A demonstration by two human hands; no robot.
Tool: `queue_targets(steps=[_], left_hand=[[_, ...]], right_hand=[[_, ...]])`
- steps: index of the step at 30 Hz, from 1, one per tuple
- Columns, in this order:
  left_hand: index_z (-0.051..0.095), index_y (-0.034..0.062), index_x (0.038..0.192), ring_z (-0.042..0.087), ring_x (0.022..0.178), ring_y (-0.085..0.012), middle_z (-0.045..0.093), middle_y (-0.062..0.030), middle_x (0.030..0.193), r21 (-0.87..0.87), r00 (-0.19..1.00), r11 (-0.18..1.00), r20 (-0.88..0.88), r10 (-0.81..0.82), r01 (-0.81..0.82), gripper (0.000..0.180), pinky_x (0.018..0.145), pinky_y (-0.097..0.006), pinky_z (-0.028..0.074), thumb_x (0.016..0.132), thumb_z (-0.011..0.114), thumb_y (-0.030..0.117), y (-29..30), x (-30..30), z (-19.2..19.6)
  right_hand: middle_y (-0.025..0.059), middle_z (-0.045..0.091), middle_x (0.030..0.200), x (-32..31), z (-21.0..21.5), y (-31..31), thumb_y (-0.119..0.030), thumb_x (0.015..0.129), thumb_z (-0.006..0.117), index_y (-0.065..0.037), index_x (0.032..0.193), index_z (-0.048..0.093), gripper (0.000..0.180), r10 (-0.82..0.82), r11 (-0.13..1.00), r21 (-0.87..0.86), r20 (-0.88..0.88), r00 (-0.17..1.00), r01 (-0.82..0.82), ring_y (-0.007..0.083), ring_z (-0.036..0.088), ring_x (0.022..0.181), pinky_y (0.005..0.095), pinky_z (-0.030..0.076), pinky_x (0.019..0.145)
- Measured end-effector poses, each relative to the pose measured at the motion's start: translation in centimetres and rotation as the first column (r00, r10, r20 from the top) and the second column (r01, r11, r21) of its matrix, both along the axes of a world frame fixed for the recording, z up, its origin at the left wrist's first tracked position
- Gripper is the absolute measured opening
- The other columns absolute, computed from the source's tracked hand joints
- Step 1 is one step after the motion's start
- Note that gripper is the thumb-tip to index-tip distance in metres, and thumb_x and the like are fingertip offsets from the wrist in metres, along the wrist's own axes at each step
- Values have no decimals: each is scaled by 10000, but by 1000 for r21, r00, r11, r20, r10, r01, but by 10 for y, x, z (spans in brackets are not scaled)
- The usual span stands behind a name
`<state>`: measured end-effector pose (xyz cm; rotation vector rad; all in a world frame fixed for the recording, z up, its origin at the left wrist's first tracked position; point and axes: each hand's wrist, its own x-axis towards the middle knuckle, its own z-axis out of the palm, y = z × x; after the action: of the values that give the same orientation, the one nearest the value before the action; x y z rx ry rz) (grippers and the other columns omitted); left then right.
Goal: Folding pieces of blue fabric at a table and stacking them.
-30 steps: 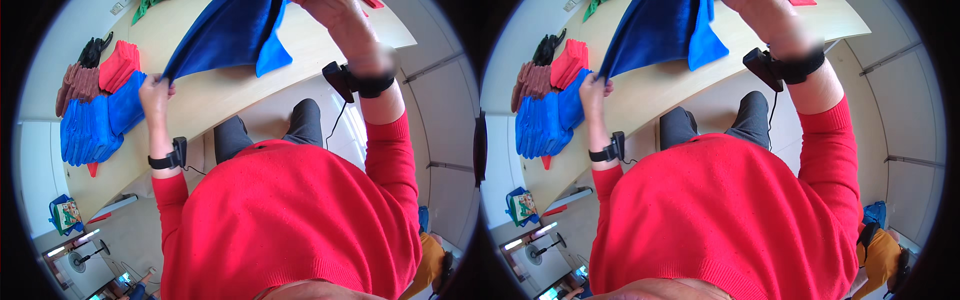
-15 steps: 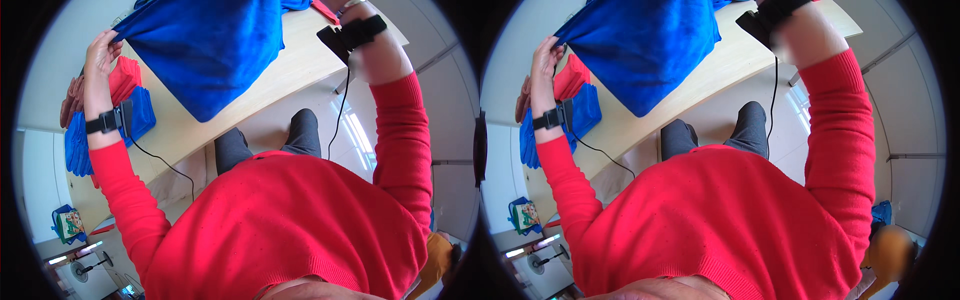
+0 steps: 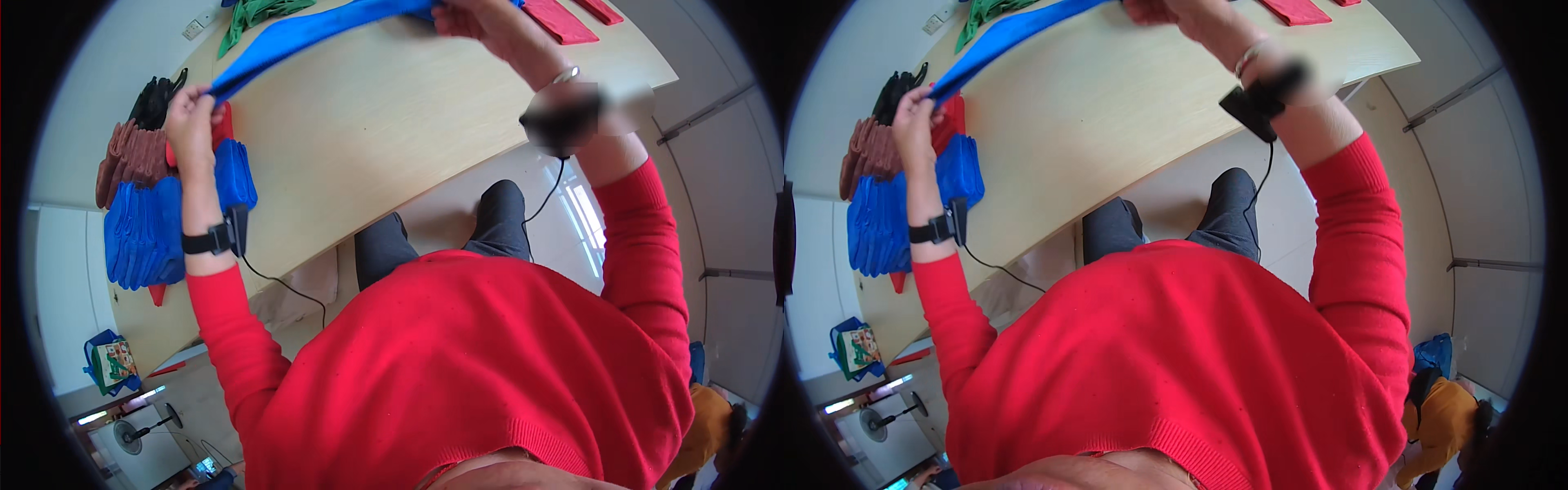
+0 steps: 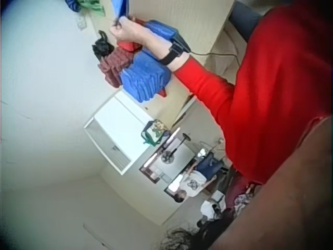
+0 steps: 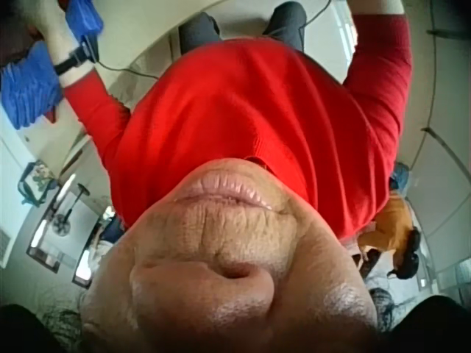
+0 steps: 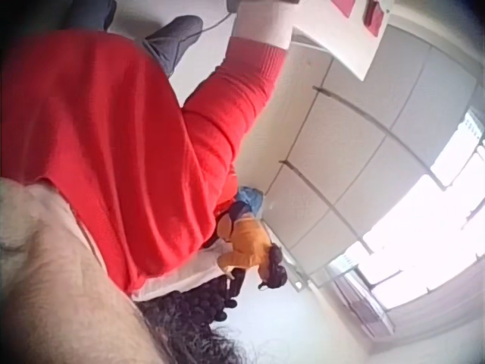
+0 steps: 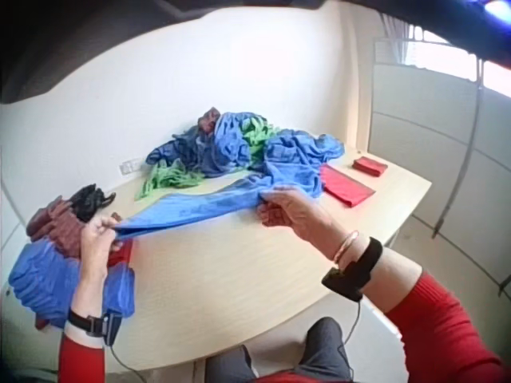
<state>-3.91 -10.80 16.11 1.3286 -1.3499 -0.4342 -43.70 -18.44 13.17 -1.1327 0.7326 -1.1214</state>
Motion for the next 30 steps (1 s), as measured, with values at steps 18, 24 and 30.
queue_targets(steps=[18,24,30], left_hand=[[580,27,822,530,619,-65,565,16,693,690,991,723,116,-62,-35,82,558,-214,422,763,629,-1,98,29,-92],[585,33,813,568,613,-149,596,-82,693,799,838,571,434,-329,-189,129,568,-302,435,788,642,145,55,16,-22],[610,31,857,610,754,-289,611,-149,811,388,737,890,525,-426,239,174,643,-345,454,853,549,194,-114,-66,-35]], right_hand=[[53,631,697,17,-42,26,-259,902,571,-23,820,594,251,558,803,531,-513,652,-270,122,621,580,216,510,552],[76,647,726,14,-27,-8,-256,913,545,4,873,612,272,845,524,666,-484,226,-531,141,622,580,232,510,534],[117,651,700,20,-52,-102,-173,843,549,46,859,625,232,222,968,106,-786,577,-228,186,635,564,279,524,520]])
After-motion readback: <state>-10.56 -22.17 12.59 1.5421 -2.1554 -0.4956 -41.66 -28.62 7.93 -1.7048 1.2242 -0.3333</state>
